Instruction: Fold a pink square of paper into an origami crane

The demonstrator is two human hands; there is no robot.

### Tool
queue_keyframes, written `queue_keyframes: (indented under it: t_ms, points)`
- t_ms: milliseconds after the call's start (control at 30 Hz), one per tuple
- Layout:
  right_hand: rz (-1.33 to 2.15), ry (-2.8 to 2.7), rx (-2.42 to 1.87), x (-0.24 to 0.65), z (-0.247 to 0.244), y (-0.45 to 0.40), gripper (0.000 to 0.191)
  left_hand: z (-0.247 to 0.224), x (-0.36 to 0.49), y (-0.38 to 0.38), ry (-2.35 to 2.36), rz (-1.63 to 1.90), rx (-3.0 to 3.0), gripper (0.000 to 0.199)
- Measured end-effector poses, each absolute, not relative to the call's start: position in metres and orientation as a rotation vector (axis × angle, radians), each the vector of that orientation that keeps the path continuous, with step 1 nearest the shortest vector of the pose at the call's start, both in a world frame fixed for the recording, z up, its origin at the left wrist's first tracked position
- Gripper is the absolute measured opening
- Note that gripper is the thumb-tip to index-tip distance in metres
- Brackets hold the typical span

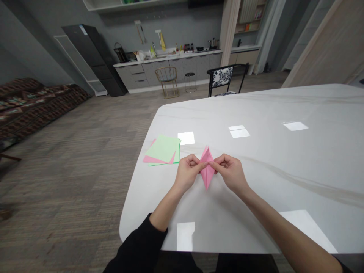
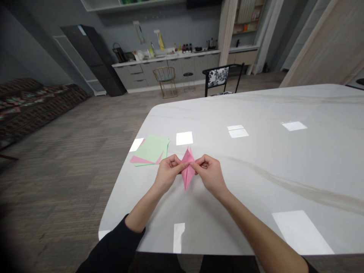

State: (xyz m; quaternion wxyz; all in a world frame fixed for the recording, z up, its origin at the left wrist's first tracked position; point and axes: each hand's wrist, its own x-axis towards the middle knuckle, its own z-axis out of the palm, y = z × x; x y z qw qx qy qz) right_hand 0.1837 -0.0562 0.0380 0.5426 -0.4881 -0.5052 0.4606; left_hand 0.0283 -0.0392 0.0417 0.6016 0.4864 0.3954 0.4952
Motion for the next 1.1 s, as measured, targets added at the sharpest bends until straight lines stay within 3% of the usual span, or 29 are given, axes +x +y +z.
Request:
queue_keyframes:
  t_ms: [533, 667, 833, 1100]
  points:
    - [1.325, -1.146, -1.101, 0.183, 0.035, -0.053, 0.025, 0.034, 0.026, -0.036, 0.87, 1.155, 1.116, 0.034]
    - [1.15, -1.218, -1.136, 0.185, 0.039, -0.053, 0.022, 0.035, 0.022, -0.033, 0.946, 1.213, 1.14, 0.032]
    - [0.819, -1.348, -1.16, 0.189, 0.045, -0.057, 0.011, 0.038, 0.017, -0.029, 1.037, 1.099, 1.068, 0.048]
    - [0.598, -1.482, -1.084, 0.19, 0.042, -0.058, 0.017, 0.047, 0.02, -0.036, 0.762, 1.094, 1.079, 0.028]
